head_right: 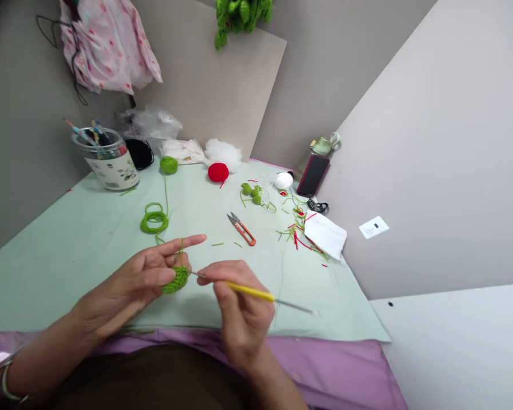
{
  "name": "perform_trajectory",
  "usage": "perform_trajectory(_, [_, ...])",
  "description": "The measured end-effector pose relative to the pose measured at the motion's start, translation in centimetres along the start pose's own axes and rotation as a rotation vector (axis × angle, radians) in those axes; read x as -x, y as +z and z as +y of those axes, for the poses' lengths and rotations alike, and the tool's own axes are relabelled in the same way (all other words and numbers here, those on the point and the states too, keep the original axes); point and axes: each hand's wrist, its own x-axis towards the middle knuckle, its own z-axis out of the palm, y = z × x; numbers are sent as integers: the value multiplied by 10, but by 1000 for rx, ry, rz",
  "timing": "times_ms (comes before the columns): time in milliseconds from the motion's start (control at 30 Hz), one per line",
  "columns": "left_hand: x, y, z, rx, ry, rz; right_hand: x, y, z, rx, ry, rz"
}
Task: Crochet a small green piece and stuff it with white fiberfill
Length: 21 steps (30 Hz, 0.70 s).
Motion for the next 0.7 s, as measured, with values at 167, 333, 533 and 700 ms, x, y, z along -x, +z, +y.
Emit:
perform_trajectory(167, [1, 4, 0, -47, 32, -12, -6, 3, 3, -335, 227, 3])
perform_trajectory(333, [-3, 5, -7, -117, 85, 23, -2, 8, 14, -259, 270, 13])
perform_trajectory(533, [-4, 1, -9, -163, 166, 61, -3, 9, 12, -268, 314, 41])
perform_trajectory(700, [-4, -2, -10, -176, 177, 52, -5, 9, 13, -317, 333, 42])
